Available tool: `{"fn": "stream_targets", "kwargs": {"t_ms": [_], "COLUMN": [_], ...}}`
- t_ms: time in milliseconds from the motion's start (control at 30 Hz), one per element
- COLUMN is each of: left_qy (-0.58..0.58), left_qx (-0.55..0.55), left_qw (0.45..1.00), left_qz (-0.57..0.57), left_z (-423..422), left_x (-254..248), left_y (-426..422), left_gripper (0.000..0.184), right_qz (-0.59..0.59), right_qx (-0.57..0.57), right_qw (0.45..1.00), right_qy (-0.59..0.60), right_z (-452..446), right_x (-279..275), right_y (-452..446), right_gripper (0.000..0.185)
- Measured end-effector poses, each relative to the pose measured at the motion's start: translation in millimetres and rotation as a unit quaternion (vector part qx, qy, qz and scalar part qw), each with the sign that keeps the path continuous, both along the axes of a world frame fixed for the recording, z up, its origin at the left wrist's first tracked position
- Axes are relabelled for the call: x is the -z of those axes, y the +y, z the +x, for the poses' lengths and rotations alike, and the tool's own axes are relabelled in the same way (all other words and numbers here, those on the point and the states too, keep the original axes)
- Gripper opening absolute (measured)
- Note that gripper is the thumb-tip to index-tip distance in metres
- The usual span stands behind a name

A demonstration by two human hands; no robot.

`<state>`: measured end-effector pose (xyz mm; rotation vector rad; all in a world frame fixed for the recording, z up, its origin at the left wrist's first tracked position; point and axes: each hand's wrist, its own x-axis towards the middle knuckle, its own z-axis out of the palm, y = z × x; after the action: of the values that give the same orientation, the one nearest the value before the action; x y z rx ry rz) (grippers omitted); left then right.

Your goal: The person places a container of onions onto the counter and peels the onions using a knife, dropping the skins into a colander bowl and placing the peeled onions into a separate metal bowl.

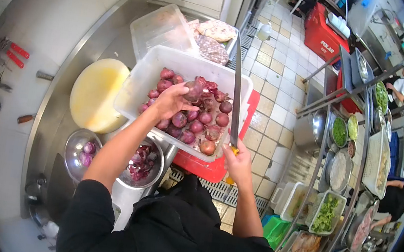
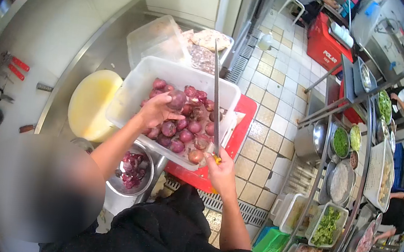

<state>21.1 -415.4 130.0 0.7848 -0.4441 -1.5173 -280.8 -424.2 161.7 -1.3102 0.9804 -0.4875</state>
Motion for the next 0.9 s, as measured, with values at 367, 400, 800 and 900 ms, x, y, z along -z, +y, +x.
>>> {"fn": "stream_targets", "kwargs": {"t_ms": [367,400,800,900], "left_qy": [-0.067,-0.052,-0.186,-0.186], "left_qx": [-0.246,-0.235,-0.389,-0.401], "left_qw": [0.967,0.970,0.893,0.886], "left_qz": [-0.002,0.026,0.130,0.142], "left_z": [-37.2,-39.9,-54.4,-58.9], "left_x": [-23.1,-28.7,20.3,24.8], "left_y": [203.9,224.7,316.5,323.2], "left_gripper": [0.067,0.066,0.056,0.057], "right_qz": [-0.252,-0.231,-0.215,-0.222], "right_qx": [-0.192,-0.202,-0.356,-0.361], "right_qw": [0.948,0.951,0.899,0.894], "right_qy": [0.028,0.026,0.141,0.146], "right_z": [51.8,60.1,80.6,76.6], "right_x": [-22.2,-18.0,25.8,30.1], "right_y": [87.9,98.7,172.3,178.3], "right_gripper": [0.052,0.053,0.054,0.055]}}
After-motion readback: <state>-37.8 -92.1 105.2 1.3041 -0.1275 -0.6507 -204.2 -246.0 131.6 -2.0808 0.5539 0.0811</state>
